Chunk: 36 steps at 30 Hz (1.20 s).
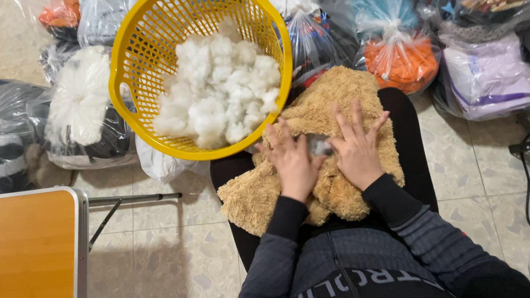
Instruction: The person sits on the floor and repeatedly takes handfuls of white cotton-like stuffing from a yellow basket. They compress the stuffing into a ball and insert it into the opening of a tan plush toy resting on their lap. The process is repeated continuously throughout the clip.
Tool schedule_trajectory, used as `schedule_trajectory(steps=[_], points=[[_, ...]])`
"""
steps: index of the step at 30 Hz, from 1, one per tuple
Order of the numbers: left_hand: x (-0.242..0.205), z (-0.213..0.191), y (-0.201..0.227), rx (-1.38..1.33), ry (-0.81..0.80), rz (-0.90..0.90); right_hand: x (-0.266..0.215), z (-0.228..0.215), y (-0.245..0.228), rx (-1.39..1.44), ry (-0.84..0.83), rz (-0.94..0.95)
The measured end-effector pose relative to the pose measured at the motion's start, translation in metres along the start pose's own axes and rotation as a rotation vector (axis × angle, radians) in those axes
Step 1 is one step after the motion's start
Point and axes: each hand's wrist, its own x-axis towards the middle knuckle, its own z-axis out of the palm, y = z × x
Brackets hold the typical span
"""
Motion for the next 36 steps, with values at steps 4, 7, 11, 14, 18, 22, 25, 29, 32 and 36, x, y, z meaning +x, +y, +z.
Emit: schedule_trajectory(steps=[4, 7, 11, 14, 18, 22, 25, 29, 32, 36], points=[[0.021, 0.018, 0.011, 0.210, -0.102, 0.008, 0.006, 0.011, 0.004, -0.267, -0.044, 0.031], [0.034, 0.035, 0.013, 0.333, -0.086, 0.039, 0.019, 0.020, 0.009, -0.418, -0.131, 0.077], [0.032, 0.046, -0.003, 0.275, -0.033, 0.055, 0.029, 0.032, 0.011, -0.529, -0.292, 0.113], [0.019, 0.042, -0.016, 0.128, 0.004, 0.056, 0.029, 0.041, 0.010, -0.581, -0.297, 0.095], [0.000, 0.027, -0.023, 0.056, -0.022, 0.029, 0.029, 0.044, 0.012, -0.403, -0.297, 0.076], [-0.018, 0.014, -0.021, -0.114, 0.094, 0.058, 0.018, 0.035, 0.011, -0.262, -0.216, -0.005], [-0.025, 0.001, -0.019, -0.153, 0.107, 0.067, 0.013, 0.024, 0.005, -0.175, -0.183, -0.013], [-0.036, -0.013, -0.015, -0.232, 0.165, 0.051, -0.004, 0.005, -0.006, -0.071, -0.072, -0.021], [-0.042, -0.023, -0.012, -0.274, 0.189, 0.048, -0.016, -0.012, -0.017, 0.002, -0.016, -0.002], [-0.045, -0.038, -0.009, -0.241, 0.170, 0.050, -0.019, -0.036, -0.028, 0.097, -0.016, 0.013]])
